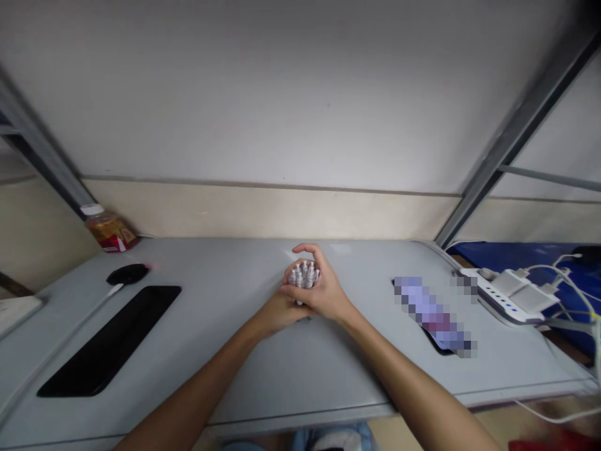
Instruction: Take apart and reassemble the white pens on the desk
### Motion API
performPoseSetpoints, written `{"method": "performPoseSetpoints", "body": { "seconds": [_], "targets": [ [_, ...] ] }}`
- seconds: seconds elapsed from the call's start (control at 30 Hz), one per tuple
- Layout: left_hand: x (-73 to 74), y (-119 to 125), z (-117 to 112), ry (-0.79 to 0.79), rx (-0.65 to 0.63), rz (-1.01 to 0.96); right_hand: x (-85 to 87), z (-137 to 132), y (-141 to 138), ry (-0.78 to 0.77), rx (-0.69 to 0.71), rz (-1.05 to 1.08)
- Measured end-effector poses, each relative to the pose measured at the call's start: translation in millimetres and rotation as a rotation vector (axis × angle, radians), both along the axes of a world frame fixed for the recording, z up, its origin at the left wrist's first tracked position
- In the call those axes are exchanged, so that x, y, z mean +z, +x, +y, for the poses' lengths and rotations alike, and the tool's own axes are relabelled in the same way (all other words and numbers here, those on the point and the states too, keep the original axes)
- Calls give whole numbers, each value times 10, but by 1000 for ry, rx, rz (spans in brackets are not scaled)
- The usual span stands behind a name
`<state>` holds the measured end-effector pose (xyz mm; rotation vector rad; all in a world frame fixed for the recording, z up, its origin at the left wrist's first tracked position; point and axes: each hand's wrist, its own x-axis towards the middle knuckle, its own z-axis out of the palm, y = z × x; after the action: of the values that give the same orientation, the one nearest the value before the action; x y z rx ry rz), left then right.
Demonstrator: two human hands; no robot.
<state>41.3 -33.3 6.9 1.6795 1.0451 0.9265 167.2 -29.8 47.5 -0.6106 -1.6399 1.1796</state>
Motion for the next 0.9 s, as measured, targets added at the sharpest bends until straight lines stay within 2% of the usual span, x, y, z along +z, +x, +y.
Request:
{"method": "performPoseSetpoints", "body": {
  "seconds": [0.33, 0.63, 0.9],
  "targets": [
    [106, 28, -52, -42, 59, -62, 25, 36, 106, 44, -6, -146],
    [41, 21, -56, -54, 89, -17, 14, 22, 97, 30, 10, -116],
    [42, 41, -42, 109, 134, 58, 17, -21, 76, 6, 2, -98]
  ]
}}
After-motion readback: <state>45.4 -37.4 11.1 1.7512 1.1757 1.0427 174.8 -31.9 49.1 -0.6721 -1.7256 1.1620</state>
